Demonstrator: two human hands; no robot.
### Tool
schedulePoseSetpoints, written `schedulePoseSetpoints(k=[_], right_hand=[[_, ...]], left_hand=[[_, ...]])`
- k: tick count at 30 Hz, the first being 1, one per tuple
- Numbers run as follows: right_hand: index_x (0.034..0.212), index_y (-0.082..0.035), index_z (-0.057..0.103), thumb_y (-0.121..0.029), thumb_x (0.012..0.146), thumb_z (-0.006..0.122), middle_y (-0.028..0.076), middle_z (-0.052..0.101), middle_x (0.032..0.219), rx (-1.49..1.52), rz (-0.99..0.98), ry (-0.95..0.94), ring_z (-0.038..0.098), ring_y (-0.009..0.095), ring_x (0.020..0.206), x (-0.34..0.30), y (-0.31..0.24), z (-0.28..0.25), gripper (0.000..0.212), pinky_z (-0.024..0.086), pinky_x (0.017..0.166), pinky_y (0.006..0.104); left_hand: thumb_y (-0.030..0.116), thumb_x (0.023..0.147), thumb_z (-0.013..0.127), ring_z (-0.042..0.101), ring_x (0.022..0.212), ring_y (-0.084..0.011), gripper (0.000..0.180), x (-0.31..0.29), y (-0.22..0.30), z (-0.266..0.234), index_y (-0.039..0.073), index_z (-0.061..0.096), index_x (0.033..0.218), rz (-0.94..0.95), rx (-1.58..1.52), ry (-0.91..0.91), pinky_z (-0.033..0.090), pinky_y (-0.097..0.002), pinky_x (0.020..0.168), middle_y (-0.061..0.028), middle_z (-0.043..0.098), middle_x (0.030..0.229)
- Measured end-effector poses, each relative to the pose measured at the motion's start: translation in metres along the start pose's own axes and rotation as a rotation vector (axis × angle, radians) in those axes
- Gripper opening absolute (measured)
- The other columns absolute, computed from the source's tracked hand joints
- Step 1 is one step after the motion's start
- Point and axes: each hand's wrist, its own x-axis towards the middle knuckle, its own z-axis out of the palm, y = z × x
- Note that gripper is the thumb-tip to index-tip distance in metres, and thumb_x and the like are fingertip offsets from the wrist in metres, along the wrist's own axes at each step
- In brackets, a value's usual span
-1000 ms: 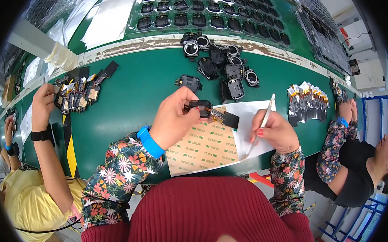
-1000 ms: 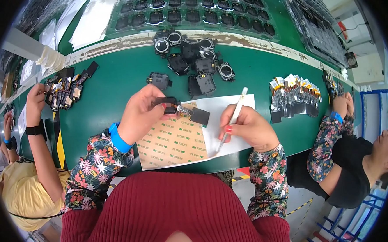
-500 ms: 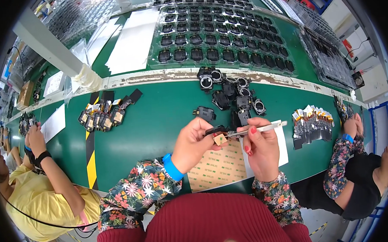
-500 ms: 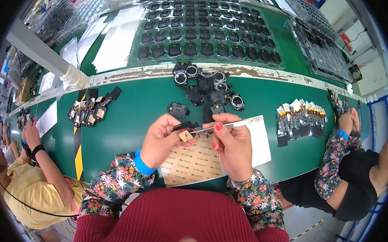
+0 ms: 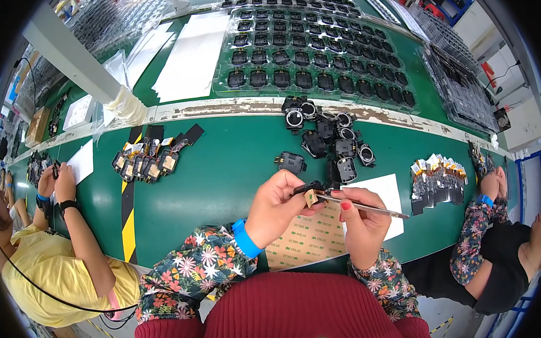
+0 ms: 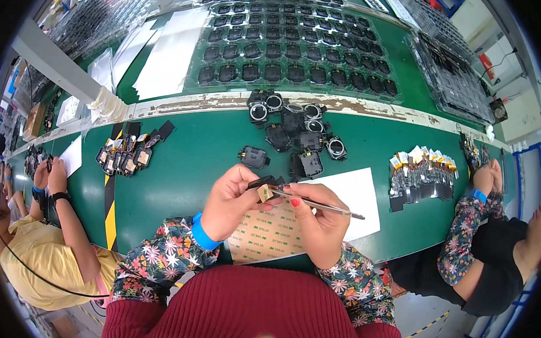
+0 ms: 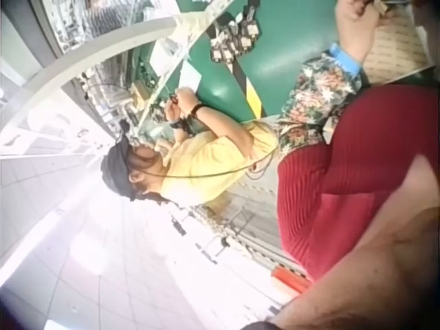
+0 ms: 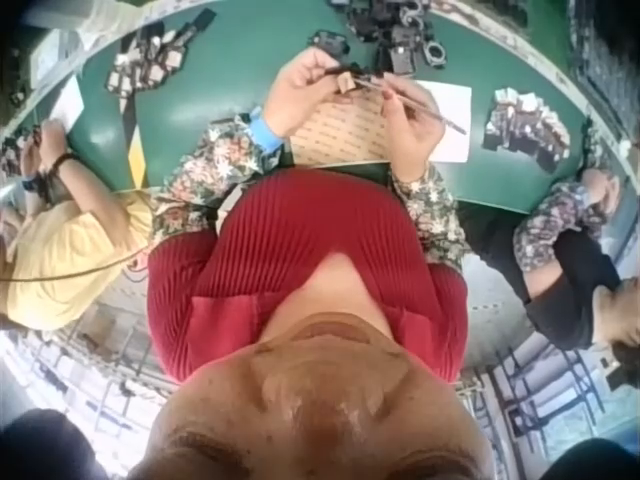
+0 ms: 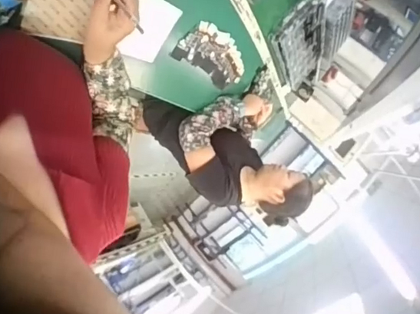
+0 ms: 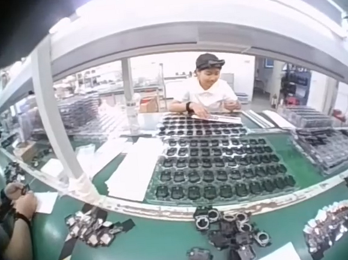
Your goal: The person assembles small electronic components into plastic housings by hand, picking them from a tray and placing them into the housings.
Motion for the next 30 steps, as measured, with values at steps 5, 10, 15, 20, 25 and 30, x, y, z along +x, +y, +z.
schedulePoseSetpoints(k=[5,10,15,20,25,30], right_hand=[[0.101,0.002,0.058,0.002,0.084,0.058,0.012,0.063,0.089,-0.228,-0.156,-0.091,0.054,0.013,0.066,0.001,-0.003,-0.001,0.018,0.045,0.059,0.0243],[0.097,-0.003,0.065,0.008,0.069,0.061,0.014,0.063,0.084,-0.597,-0.594,-0.242,0.059,0.027,0.068,0.001,-0.016,0.011,0.031,0.048,0.059,0.031],[0.101,0.0,0.059,0.006,0.074,0.057,0.015,0.058,0.092,-0.796,-0.674,-0.329,0.055,0.034,0.082,-0.001,-0.029,0.011,0.028,0.044,0.074,0.0423],[0.104,0.003,0.055,0.002,0.083,0.047,0.014,0.053,0.088,-0.404,-0.592,-0.259,0.052,0.029,0.083,0.007,-0.022,0.005,0.022,0.043,0.077,0.0399],[0.098,0.0,0.054,0.005,0.075,0.059,0.011,0.049,0.091,-0.621,-0.203,-0.175,0.048,0.019,0.077,0.021,-0.03,0.032,0.023,0.039,0.064,0.0275],[0.091,0.002,0.054,0.005,0.068,0.062,0.012,0.047,0.087,-0.627,-0.184,-0.256,0.05,0.025,0.079,0.027,-0.012,0.019,0.024,0.042,0.069,0.0327]], left_hand=[[-0.002,0.089,0.052,0.066,0.088,-0.0209,0.008,-0.002,-0.001,-0.001,0.001,0.046,0.093,0.02,-0.011,0.027,0.056,-0.0281,0.072,-0.015,0.063,0.097],[-0.006,0.086,0.054,0.06,0.078,-0.0107,0.012,-0.005,-0.016,-0.005,0.002,0.047,0.091,0.159,0.013,0.043,0.052,-0.0251,0.065,-0.0052,0.059,0.085],[-0.005,0.084,0.054,0.056,0.069,-0.0063,0.011,0.0,-0.014,0.002,0.002,0.046,0.089,0.175,0.098,0.011,0.047,-0.0216,0.058,-0.0035,0.058,0.079],[-0.005,0.084,0.051,0.061,0.074,-0.0088,0.009,-0.006,0.008,0.003,0.001,0.046,0.087,0.067,0.056,0.057,0.052,-0.0222,0.061,-0.0044,0.059,0.079],[-0.004,0.084,0.05,0.062,0.074,-0.01,0.009,-0.004,-0.003,0.001,0.0,0.048,0.092,0.192,0.113,0.02,0.053,-0.0227,0.064,-0.0045,0.06,0.081],[-0.003,0.082,0.054,0.061,0.073,-0.0092,0.012,-0.008,0.005,0.002,-0.003,0.055,0.094,0.27,0.372,0.026,0.052,-0.0244,0.065,-0.0071,0.063,0.084]])
